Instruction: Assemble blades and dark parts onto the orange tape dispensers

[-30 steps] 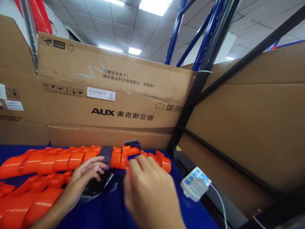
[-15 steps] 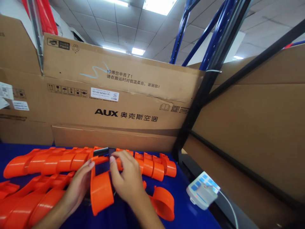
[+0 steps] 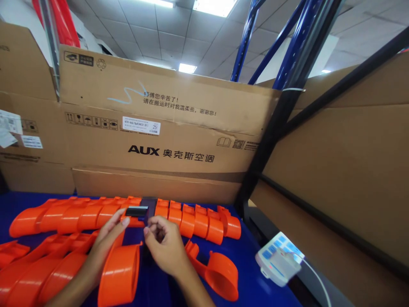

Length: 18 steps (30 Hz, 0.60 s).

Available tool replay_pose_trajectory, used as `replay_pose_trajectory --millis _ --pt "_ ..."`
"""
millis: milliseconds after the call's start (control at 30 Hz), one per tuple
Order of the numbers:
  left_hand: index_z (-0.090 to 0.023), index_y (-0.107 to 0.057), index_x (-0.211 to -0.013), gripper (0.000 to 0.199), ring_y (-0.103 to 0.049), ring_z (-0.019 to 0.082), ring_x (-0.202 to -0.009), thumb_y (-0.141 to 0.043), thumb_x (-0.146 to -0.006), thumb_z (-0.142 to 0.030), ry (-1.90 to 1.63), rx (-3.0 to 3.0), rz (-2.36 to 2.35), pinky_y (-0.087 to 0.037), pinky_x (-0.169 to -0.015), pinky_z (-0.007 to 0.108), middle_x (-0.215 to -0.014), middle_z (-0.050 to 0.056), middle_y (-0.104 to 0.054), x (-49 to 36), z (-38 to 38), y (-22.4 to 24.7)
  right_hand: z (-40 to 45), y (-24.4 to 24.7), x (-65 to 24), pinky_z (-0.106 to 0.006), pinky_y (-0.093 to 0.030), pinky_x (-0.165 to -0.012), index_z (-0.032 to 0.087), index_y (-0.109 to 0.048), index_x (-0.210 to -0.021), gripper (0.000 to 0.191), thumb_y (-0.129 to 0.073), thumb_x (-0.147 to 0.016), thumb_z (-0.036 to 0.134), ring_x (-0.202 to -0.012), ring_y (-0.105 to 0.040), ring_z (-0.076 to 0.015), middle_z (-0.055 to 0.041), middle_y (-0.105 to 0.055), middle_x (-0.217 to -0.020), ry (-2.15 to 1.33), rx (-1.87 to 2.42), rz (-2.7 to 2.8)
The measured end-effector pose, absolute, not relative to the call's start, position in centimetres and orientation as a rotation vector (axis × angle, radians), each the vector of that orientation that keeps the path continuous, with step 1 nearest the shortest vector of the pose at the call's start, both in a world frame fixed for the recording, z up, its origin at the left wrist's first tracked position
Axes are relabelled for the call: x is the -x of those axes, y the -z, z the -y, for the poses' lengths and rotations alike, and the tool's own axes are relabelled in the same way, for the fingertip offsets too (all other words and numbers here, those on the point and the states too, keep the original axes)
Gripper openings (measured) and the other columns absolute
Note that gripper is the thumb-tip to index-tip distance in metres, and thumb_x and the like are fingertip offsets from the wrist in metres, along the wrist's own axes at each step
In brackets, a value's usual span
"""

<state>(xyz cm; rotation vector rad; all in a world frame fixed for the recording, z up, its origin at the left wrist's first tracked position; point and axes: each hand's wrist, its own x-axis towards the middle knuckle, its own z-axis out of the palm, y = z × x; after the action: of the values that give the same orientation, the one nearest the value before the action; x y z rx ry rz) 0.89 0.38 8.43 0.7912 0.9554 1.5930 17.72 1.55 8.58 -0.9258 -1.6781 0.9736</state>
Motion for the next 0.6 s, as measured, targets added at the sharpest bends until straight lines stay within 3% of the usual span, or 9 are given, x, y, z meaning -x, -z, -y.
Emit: replay_pose_trajectory --millis 133,400,600 --pt "-0.02 -0.074 -0.11 0.051 -0.076 0.029 -0.101 -0.091 -0.066 -0.04 -1.558 -0.898 -0.894 -0.059 -0.09 0.035 -0.1 0.007 -0.082 -0.79 -0.76 -7.96 -1.4 -8.26 -17.37 -0.022 -0.036 -0.054 0.018 -0.061 -0.089 0.01 -0.062 -0.09 0.028 -0.055 -0.042 -0.0099 0.006 -0.05 -0.062 -0.946 0.977 1.581" --pt "-0.018 -0.077 -0.107 0.047 -0.072 0.033 -0.113 -0.092 -0.065 -0.032 -1.561 -0.915 -0.896 -0.06 -0.093 0.038 -0.11 0.013 -0.081 -0.88 -0.81 -8.15 -1.16 -8.67 -17.35 -0.021 -0.037 -0.057 0.017 -0.061 -0.082 0.005 -0.056 -0.08 0.017 -0.057 -0.043 -0.01 0.006 -0.049 -0.063 -1.008 0.977 1.593" --pt "-0.018 -0.078 -0.108 0.044 -0.072 0.033 -0.113 -0.09 -0.07 -0.035 -1.535 -0.965 -0.874 -0.059 -0.095 0.038 -0.107 0.013 -0.082 -0.83 -0.69 -8.08 -1.34 -8.49 -17.45 -0.022 -0.031 -0.053 0.017 -0.062 -0.077 0.013 -0.05 -0.081 0.017 -0.057 -0.037 -0.0105 0.0048 -0.047 -0.062 -0.952 1.002 1.657"
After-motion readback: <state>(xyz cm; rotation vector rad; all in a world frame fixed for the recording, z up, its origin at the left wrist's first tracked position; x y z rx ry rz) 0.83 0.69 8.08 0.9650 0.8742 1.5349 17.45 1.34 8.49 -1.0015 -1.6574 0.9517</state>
